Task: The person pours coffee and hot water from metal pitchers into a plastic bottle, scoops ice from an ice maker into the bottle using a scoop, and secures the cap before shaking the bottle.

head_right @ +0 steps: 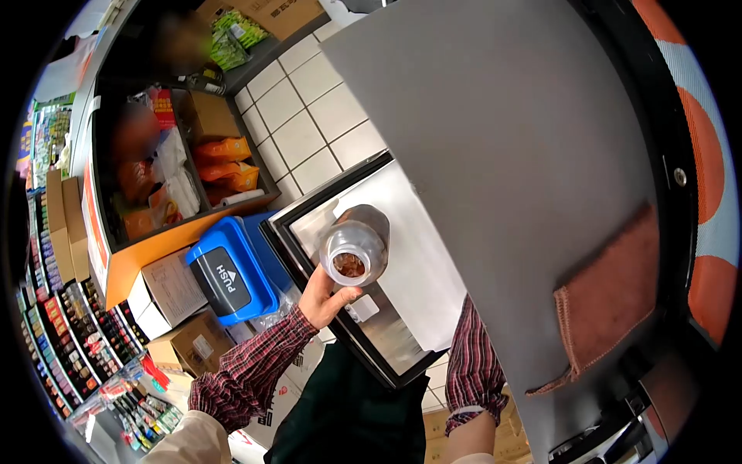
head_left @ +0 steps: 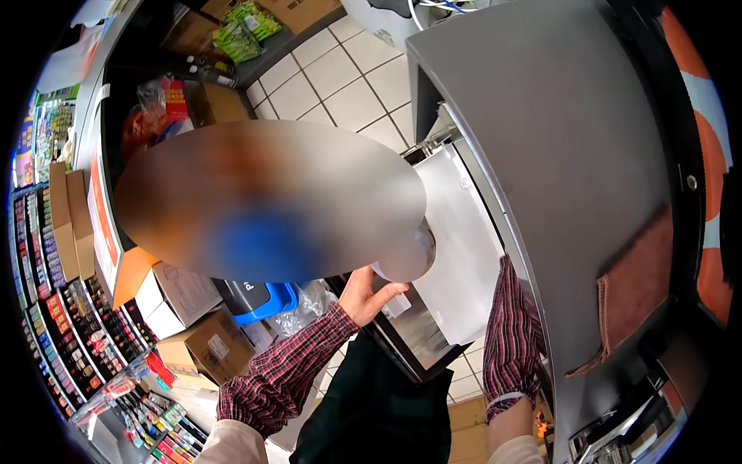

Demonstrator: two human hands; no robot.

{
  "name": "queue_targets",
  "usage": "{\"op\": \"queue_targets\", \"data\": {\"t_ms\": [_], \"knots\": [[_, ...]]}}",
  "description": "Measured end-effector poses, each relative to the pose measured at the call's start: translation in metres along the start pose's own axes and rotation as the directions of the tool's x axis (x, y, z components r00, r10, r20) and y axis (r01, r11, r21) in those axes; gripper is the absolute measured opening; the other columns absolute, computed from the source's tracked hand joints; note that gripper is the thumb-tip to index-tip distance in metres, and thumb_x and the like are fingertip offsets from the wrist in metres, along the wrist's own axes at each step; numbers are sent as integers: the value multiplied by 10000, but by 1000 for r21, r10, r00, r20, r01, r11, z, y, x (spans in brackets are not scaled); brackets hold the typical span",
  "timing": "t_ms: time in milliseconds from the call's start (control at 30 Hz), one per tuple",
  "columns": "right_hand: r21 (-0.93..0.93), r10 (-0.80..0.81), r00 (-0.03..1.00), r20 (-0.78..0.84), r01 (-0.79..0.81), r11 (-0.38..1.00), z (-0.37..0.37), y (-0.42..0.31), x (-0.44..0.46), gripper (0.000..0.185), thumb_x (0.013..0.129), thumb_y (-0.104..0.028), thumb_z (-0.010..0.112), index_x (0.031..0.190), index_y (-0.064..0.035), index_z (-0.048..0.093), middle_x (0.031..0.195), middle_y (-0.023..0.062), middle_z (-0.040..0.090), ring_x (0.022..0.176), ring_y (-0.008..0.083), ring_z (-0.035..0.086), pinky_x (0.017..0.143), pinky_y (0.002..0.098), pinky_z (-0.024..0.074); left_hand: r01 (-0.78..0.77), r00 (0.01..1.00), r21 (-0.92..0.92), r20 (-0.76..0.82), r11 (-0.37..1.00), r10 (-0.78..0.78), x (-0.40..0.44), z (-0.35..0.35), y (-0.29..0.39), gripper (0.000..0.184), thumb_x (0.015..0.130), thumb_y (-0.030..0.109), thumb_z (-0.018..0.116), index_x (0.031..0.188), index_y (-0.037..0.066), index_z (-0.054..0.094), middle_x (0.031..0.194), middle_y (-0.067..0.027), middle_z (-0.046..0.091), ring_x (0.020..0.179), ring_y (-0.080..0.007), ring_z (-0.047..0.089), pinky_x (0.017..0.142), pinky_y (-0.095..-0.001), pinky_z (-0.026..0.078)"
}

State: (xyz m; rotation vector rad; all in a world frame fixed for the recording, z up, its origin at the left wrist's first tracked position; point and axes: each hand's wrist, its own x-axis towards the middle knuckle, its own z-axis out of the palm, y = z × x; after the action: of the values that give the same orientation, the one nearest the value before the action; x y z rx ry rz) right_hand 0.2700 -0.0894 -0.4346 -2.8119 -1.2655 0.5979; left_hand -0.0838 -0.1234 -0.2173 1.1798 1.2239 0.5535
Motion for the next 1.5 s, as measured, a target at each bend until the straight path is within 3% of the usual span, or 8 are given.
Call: {"op": "queue_targets", "data": {"t_ms": [200, 267, 400, 733, 1033, 1267, 1433, 1500], "knots": [[127, -104, 993, -55, 111, 986, -61, 39, -98, 340, 1026, -203, 449, 1219, 47, 575, 972, 114, 625, 892, 199, 589, 835, 305, 455, 15, 998, -1, -59, 1000, -15, -1, -3, 3, 793, 852, 302, 746, 1432, -27, 317, 1379, -210, 456, 1326, -303, 428, 1102, -394, 338], [249, -135, 991, -17, 135, 959, -90, 43, -131, 340, 1025, -202, 452, 1219, 48, 576, 968, 111, 624, 891, 195, 587, 836, 303, 453, -7, 995, -71, -96, 997, 0, -1, -1, 8, 733, 875, 293, 733, 1406, -20, 336, 1336, -145, 489, 1278, -221, 464, 1085, -385, 370], [639, -120, 970, 214, -46, 768, -173, 2, -215, 341, 1016, -183, 466, 1227, 58, 581, 1005, 144, 658, 907, 228, 613, 834, 329, 467, -5, 995, -113, -100, 994, -6, -3, -2, 5, 712, 889, 278, 718, 1411, -14, 332, 1332, -147, 496, 1262, -223, 482, 1067, -386, 396], [474, -311, 933, 181, 194, 859, -305, -31, -320, 260, 986, -105, 488, 1188, 17, 598, 874, 131, 573, 812, 263, 564, 749, 377, 450, -25, 999, 107, -21, 994, 27, -34, 4, -5, 765, 869, 293, 734, 1433, -11, 316, 1257, -176, 523, 1119, -242, 572, 933, -357, 483], [86, -449, 894, 8, 446, 891, -336, -28, -329, 243, 922, -75, 590, 1160, -55, 636, 820, 109, 524, 795, 291, 532, 710, 418, 431, -113, 993, 216, 48, 970, 105, -45, 39, -6, 764, 858, 271, 742, 1426, -23, 325, 1322, -181, 473, 1226, -291, 505, 1011, -372, 433], [87, -423, 906, 35, 419, 904, -343, -14, -328, 240, 925, -81, 588, 1158, -51, 633, 817, 115, 525, 806, 297, 541, 715, 421, 438, 0, 1000, -5, 21, 1000, 0, -42, 55, 2, 773, 879, 271, 723, 1455, 1, 285, 1351, -164, 469, 1240, -249, 503, 1013, -381, 453], [511, -349, 935, 58, 272, 816, -311, -5, -326, 231, 958, -112, 556, 1167, -38, 619, 815, 133, 540, 749, 307, 555, 674, 415, 443, 1, 997, -43, 77, 999, 2, -50, 58, 1, 764, 902, 259, 695, 1476, 21, 250, 1375, -157, 451, 1268, -253, 478, 1033, -388, 445], [396, -389, 918, 73, 332, 856, -311, -10, -326, 230, 959, -107, 554, 1167, -33, 619, 824, 132, 548, 741, 303, 563, 658, 409, 446, -47, 997, -36, 55, 998, 49, -53, 62, 0, 742, 902, 258, 695, 1462, 20, 269, 1330, -156, 475, 1213, -249, 513, 996, -378, 467]]}}
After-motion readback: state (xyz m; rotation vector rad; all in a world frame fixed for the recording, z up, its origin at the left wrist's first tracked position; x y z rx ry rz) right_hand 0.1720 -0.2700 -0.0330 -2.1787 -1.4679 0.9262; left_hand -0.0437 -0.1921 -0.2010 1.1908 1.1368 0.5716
